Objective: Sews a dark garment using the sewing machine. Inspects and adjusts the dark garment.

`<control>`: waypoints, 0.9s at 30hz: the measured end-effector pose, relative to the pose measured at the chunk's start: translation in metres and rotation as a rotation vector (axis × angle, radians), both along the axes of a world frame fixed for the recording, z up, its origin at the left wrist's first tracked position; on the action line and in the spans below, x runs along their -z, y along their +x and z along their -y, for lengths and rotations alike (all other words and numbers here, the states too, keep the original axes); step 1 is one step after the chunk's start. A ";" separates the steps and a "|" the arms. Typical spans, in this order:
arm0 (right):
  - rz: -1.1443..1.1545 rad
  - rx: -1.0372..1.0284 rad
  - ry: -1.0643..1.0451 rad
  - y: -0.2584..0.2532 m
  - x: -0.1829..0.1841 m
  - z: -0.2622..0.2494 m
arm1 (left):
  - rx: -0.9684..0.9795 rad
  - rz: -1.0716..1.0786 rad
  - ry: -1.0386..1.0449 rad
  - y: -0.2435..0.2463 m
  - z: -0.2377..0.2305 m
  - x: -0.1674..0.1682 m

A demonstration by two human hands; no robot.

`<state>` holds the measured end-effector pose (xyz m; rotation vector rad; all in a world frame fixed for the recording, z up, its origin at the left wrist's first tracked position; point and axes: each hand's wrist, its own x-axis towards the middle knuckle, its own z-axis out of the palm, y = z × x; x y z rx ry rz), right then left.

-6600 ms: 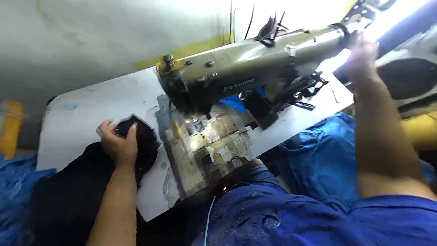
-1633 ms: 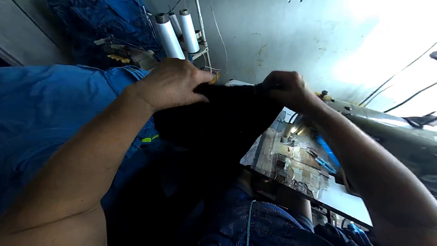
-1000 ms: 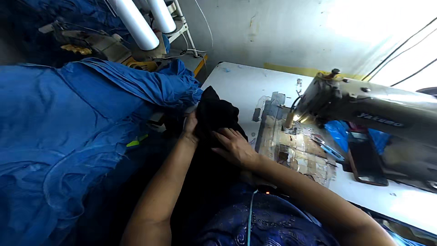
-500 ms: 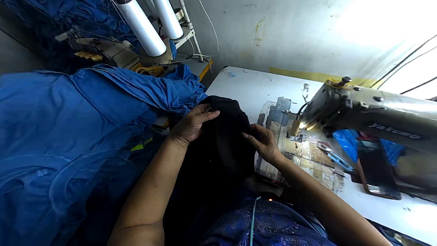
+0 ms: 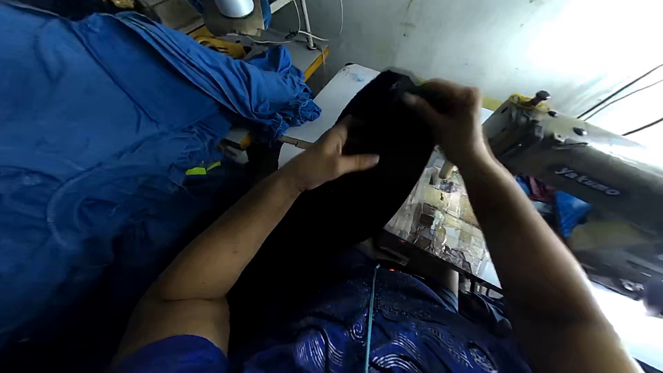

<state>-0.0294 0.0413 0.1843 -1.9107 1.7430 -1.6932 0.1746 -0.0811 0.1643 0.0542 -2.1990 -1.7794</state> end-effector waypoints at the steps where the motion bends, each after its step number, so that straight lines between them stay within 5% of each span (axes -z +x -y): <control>1: -0.004 0.007 -0.059 -0.008 -0.014 -0.004 | 0.069 0.045 -0.076 0.011 0.000 0.009; 6: -0.029 0.032 -0.208 -0.050 -0.067 -0.023 | 0.054 0.591 -0.904 0.060 0.009 0.022; 12: -0.066 0.163 -0.050 -0.062 -0.078 -0.040 | -0.205 0.229 -1.470 0.109 0.048 -0.046; 19: 0.149 0.083 -0.031 -0.060 -0.081 -0.054 | -0.284 -0.280 -1.535 0.132 0.139 -0.157; 22: 0.146 0.037 -0.087 -0.055 -0.094 -0.071 | -0.382 -0.243 -1.620 0.136 0.110 -0.202; 27: 0.042 0.041 -0.161 -0.035 -0.138 -0.108 | -0.516 -0.082 -1.292 0.151 0.068 -0.260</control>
